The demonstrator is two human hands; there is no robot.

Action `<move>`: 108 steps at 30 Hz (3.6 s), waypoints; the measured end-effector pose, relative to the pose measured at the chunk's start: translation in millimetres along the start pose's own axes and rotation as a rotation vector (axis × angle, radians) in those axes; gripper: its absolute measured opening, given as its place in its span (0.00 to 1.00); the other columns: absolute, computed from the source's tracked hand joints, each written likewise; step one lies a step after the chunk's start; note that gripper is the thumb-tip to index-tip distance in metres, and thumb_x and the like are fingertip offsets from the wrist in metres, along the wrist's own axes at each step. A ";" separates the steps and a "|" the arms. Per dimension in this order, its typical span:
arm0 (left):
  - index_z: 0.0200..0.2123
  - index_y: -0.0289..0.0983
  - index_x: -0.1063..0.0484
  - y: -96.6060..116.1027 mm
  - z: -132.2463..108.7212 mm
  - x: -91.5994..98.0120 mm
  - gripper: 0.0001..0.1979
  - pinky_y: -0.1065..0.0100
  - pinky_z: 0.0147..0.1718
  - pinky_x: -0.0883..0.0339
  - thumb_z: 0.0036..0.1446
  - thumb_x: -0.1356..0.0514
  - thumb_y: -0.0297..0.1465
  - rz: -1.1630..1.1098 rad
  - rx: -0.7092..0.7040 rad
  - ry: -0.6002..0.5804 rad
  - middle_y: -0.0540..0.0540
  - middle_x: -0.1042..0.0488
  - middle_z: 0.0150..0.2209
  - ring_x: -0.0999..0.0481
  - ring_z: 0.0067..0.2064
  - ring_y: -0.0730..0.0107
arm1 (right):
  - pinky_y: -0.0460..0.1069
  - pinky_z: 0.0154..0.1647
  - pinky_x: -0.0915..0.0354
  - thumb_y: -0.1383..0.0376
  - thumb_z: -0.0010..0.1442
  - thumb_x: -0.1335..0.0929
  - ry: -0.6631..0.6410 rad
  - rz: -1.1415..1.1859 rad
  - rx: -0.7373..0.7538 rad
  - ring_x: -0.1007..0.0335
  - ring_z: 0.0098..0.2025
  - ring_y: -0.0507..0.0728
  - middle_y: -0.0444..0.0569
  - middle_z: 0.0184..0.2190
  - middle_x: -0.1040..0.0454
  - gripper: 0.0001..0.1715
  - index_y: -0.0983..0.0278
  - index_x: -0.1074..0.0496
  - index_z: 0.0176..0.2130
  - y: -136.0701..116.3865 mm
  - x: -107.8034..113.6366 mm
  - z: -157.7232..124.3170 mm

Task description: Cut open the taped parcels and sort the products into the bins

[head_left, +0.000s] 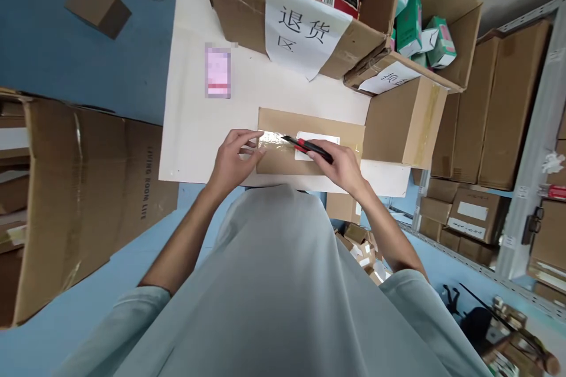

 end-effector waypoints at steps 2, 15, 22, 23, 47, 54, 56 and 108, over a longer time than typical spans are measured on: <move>0.63 0.44 0.17 -5.6 -0.4 1.4 0.24 0.54 0.53 0.12 0.69 0.31 0.45 -0.026 0.017 -0.036 0.41 0.23 0.59 0.16 0.49 0.63 | 0.50 0.49 0.30 0.50 0.86 0.39 -0.139 -0.258 0.004 0.16 0.55 0.62 0.53 0.58 0.13 0.28 0.58 0.23 0.71 -25.2 -9.7 13.4; 0.63 0.46 0.18 -14.5 5.6 2.7 0.22 0.57 0.54 0.14 0.66 0.32 0.37 -0.084 0.035 -0.140 0.43 0.26 0.59 0.15 0.48 0.64 | 0.52 0.36 0.46 0.52 0.89 0.49 -0.445 -0.884 -0.068 0.21 0.46 0.60 0.56 0.54 0.17 0.33 0.58 0.31 0.75 -68.8 -34.3 39.9; 0.61 0.46 0.17 -15.3 7.8 2.8 0.20 0.57 0.53 0.15 0.66 0.32 0.38 -0.087 0.047 -0.133 0.43 0.25 0.59 0.15 0.48 0.63 | 0.52 0.36 0.46 0.65 0.87 0.44 -0.475 -0.955 -0.043 0.22 0.49 0.59 0.57 0.54 0.17 0.26 0.60 0.33 0.75 -76.6 -30.7 39.9; 0.60 0.46 0.17 -15.4 8.1 2.9 0.20 0.57 0.53 0.15 0.67 0.33 0.38 -0.091 0.049 -0.131 0.43 0.25 0.59 0.15 0.48 0.63 | 0.52 0.37 0.45 0.67 0.87 0.44 -0.483 -0.962 -0.040 0.22 0.49 0.59 0.57 0.55 0.17 0.26 0.60 0.33 0.75 -78.4 -30.3 40.3; 0.60 0.46 0.18 -12.6 2.7 2.6 0.22 0.52 0.56 0.13 0.65 0.31 0.44 -0.102 0.147 -0.074 0.42 0.23 0.60 0.14 0.49 0.61 | 0.54 0.36 0.41 0.77 0.79 0.43 -0.657 -0.956 0.126 0.20 0.46 0.62 0.63 0.54 0.16 0.28 0.67 0.28 0.69 -75.4 -2.9 53.1; 0.58 0.48 0.17 -7.2 -0.1 1.5 0.22 0.49 0.58 0.13 0.65 0.29 0.50 -0.030 0.201 -0.005 0.44 0.19 0.61 0.14 0.50 0.59 | 0.54 0.34 0.45 0.78 0.78 0.42 -0.651 -0.962 0.090 0.21 0.44 0.61 0.60 0.52 0.15 0.29 0.65 0.27 0.68 -15.3 42.2 21.5; 0.57 0.50 0.17 -4.3 -1.4 -0.9 0.21 0.47 0.59 0.14 0.65 0.28 0.50 -0.021 0.231 0.022 0.48 0.18 0.61 0.14 0.51 0.59 | 0.54 0.34 0.46 0.78 0.77 0.42 -0.646 -0.947 0.061 0.21 0.43 0.60 0.60 0.52 0.15 0.29 0.65 0.26 0.67 3.8 56.4 9.7; 0.80 0.29 0.40 17.8 7.9 -20.2 0.36 0.39 0.85 0.53 0.82 0.51 0.48 0.642 -0.105 0.128 0.32 0.44 0.85 0.46 0.86 0.46 | 0.53 0.54 0.21 0.38 0.81 0.37 0.155 0.472 -0.082 0.14 0.48 0.60 0.54 0.50 0.12 0.34 0.59 0.18 0.60 179.2 -21.1 -70.1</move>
Point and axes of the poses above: each hand's wrist, its own z-axis towards the middle knuckle, its own x-axis out of the back of the hand, y = z × x, the point moved 4 cm from there along z, towards the middle knuckle
